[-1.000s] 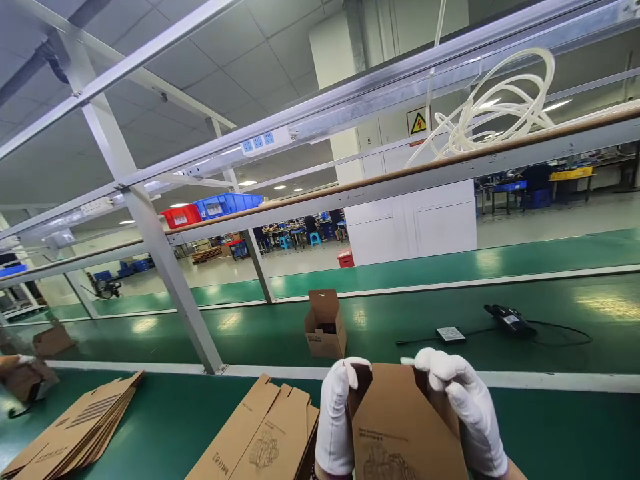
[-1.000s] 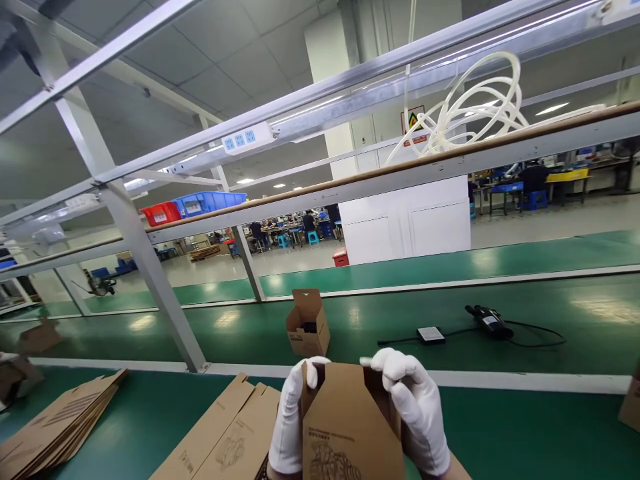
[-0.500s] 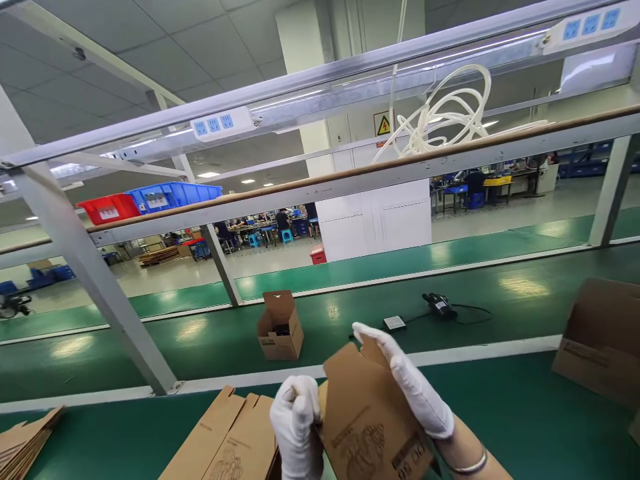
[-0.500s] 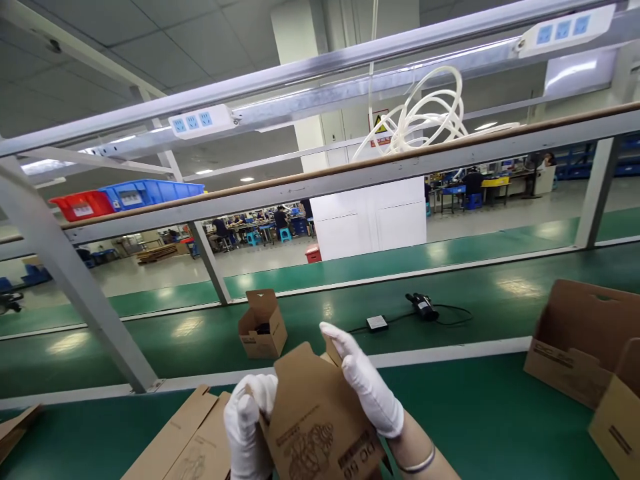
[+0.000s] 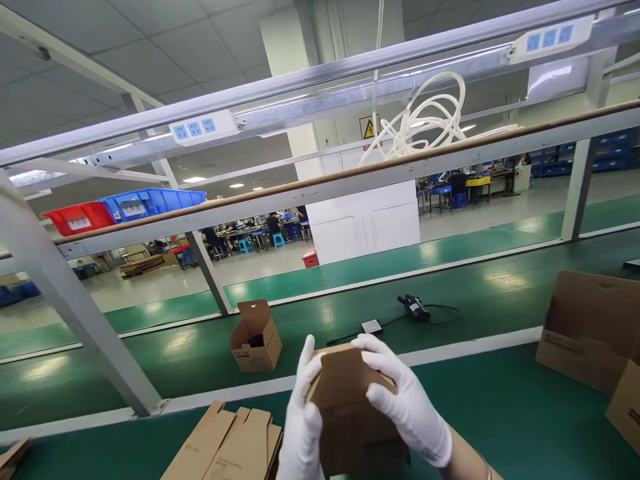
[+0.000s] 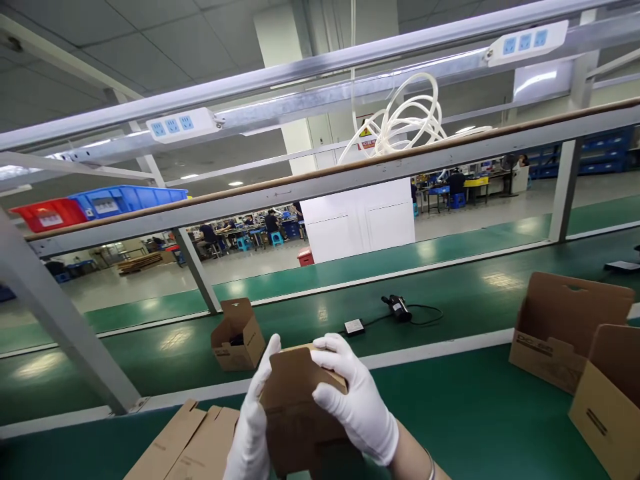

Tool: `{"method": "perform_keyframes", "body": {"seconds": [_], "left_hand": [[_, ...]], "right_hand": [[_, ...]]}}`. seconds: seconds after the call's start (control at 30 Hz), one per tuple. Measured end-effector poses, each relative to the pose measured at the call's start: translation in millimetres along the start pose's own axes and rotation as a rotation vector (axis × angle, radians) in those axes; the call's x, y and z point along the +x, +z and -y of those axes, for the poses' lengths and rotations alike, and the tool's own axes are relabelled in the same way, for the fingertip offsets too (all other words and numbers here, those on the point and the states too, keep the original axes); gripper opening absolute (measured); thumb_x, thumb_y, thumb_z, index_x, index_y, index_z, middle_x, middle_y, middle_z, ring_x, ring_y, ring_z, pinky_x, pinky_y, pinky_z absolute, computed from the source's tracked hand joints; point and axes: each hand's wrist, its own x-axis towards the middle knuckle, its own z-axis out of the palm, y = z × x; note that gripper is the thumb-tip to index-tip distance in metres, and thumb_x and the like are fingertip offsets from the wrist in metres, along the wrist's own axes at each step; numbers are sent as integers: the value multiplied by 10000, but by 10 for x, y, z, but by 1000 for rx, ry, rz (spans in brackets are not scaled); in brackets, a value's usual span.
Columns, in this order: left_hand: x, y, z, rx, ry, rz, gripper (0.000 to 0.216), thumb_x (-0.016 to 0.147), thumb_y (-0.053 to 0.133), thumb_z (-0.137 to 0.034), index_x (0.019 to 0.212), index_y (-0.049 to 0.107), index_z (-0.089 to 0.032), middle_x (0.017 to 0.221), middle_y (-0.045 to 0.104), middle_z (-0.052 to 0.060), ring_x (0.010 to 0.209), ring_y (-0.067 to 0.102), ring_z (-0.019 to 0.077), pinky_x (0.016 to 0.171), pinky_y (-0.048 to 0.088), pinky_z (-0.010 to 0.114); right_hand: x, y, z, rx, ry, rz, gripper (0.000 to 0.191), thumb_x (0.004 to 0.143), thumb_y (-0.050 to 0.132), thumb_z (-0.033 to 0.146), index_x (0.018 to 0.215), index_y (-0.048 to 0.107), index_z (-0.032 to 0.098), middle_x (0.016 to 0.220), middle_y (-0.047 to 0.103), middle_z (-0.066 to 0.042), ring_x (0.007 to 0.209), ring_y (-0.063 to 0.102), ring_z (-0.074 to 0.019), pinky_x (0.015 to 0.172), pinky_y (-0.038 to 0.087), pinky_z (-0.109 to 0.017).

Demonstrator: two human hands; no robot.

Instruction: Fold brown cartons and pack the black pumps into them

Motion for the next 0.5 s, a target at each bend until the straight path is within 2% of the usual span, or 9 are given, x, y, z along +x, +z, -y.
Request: {"method": "perform_keyframes", "body": {"seconds": [0.07, 0.13, 0.23, 0.3, 0.4, 0.5], "left_hand": [[-45, 33, 16, 28, 56, 60, 627, 673, 661, -751, 1063, 688, -260, 1566, 286, 56, 1369, 368, 383, 1033, 460, 456], [-72, 30, 27, 116, 81, 49, 583, 686, 664, -728, 969, 701, -220, 1525, 358, 87, 1380, 342, 398, 1051, 437, 475], [-95, -3, -13, 258, 105, 41, 489, 766, 616, -675, 803, 673, -191, 1394, 509, 120, 1349, 380, 394, 1068, 401, 509], [-111, -6, -85, 318, 105, 54, 447, 824, 577, -625, 735, 643, -192, 1351, 543, 106, 1341, 388, 375, 1089, 362, 520], [-132, 34, -206, 353, 67, 68, 364, 887, 550, -524, 751, 641, -199, 1341, 543, 89, 1314, 420, 344, 1081, 368, 499], [-153, 78, -267, 362, 88, 44, 262, 903, 561, -424, 779, 626, -203, 1288, 568, 91, 1261, 476, 320, 1057, 395, 470]], "right_hand": [[-13, -42, 19, -85, -91, 1, 369, 823, 643, 609, 1001, 716, 294, 1235, 618, -99, 1281, 475, -311, 1103, 343, -525], [-16, -61, 62, -163, -181, 26, 365, 858, 587, 620, 873, 689, 270, 1149, 652, -84, 1243, 506, -319, 1106, 305, -579], [-25, -37, 128, -236, -246, 25, 429, 918, 478, 616, 762, 599, 235, 1052, 663, -68, 1188, 540, -315, 1068, 350, -586], [-46, -6, 146, -256, -234, 13, 412, 932, 465, 597, 765, 559, 232, 1036, 665, -63, 1205, 526, -314, 1042, 397, -546], [-102, 29, 128, -272, -175, -35, 306, 940, 488, 541, 1017, 585, 261, 1185, 632, -81, 1236, 510, -306, 1022, 441, -478], [-155, 25, 95, -301, -117, -67, 408, 971, 461, 420, 1356, 458, 285, 1362, 538, -97, 1226, 530, -279, 1049, 433, -447]]}}
